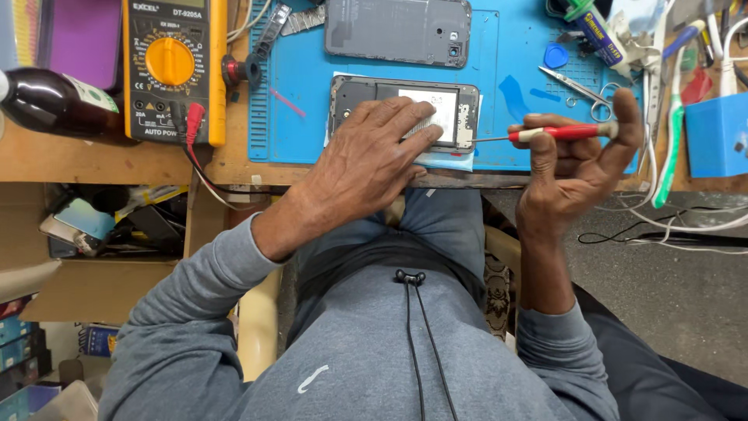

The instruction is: The person uses a red-handled screwdriver to pry and separate the battery from the internal frame of a disassembled smartphone. They repeatedly work along the edges to release adhesive, then connect a charging cable to the phone to test it.

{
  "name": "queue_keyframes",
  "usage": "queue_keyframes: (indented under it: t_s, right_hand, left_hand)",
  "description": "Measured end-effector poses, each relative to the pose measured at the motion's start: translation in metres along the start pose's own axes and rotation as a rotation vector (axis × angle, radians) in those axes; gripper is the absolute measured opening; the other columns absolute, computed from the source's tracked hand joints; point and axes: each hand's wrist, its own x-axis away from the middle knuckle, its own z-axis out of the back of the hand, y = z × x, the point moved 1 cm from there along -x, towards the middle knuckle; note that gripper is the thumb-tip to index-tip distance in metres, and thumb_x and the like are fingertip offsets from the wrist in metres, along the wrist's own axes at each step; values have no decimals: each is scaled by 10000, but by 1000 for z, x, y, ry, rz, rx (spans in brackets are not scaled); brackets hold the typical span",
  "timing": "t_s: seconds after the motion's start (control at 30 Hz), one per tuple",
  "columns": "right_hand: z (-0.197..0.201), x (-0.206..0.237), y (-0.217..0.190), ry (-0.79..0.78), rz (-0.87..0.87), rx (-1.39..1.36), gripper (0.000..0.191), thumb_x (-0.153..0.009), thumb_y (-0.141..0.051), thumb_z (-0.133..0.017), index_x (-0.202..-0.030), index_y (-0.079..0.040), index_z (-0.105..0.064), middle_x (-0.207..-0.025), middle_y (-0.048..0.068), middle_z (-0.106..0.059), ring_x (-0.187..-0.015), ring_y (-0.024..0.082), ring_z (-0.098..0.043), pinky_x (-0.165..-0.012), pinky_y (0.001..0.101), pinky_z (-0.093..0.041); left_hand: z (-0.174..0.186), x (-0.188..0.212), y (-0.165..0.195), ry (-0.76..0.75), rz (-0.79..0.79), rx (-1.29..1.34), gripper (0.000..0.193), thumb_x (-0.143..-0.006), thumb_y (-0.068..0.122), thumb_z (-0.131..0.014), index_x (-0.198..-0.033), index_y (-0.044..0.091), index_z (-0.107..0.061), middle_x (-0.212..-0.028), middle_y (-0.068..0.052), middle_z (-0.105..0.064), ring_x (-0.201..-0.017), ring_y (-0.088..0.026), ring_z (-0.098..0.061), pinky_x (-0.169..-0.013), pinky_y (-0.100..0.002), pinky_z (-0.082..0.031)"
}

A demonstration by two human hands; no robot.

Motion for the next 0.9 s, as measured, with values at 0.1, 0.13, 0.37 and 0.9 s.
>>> queue_keyframes:
  t_s: [0.1,0.13,0.37,0.9]
  right_hand:
    - [-6,-3,-1,-14,-24,-75,624,-1222,-59,-694,-1621,-142,-221,-1134,218,-768,-963,274,-770,-868,358,-674]
    - [-6,-3,-1,-22,-16,-74,614,-1218,-64,-688,-1615,-142,-226,-1121,216,-765,-965,276,-782,-868,360,-676]
    - [-5,-2,3,-52,-5,-74,600,-1206,-67,-679,-1604,-135,-235,-1100,210,-760,-960,281,-790,-867,367,-685]
    - [-6,1,-1,-78,-12,-27,627,-1197,-39,-691,-1611,-148,-233,-1146,214,-748,-991,273,-791,-915,357,-707]
  left_hand:
    - [-2,3,1,-5,-4,8,535,-895,276,-771,-1345,47,-592,-1433,-181,-535,-1371,-359,-477,-1140,-498,-391]
    - [-2,3,2,-5,-3,17,535,-898,288,-773,-1343,51,-592,-1432,-185,-532,-1374,-364,-472,-1147,-505,-385]
    - [-5,2,3,-6,-5,14,555,-891,299,-781,-1357,71,-584,-1441,-167,-525,-1381,-360,-472,-1158,-503,-391]
    - [-9,3,10,-27,-20,22,665,-877,326,-785,-1490,261,-534,-1460,-143,-507,-1390,-345,-448,-1140,-512,-373]
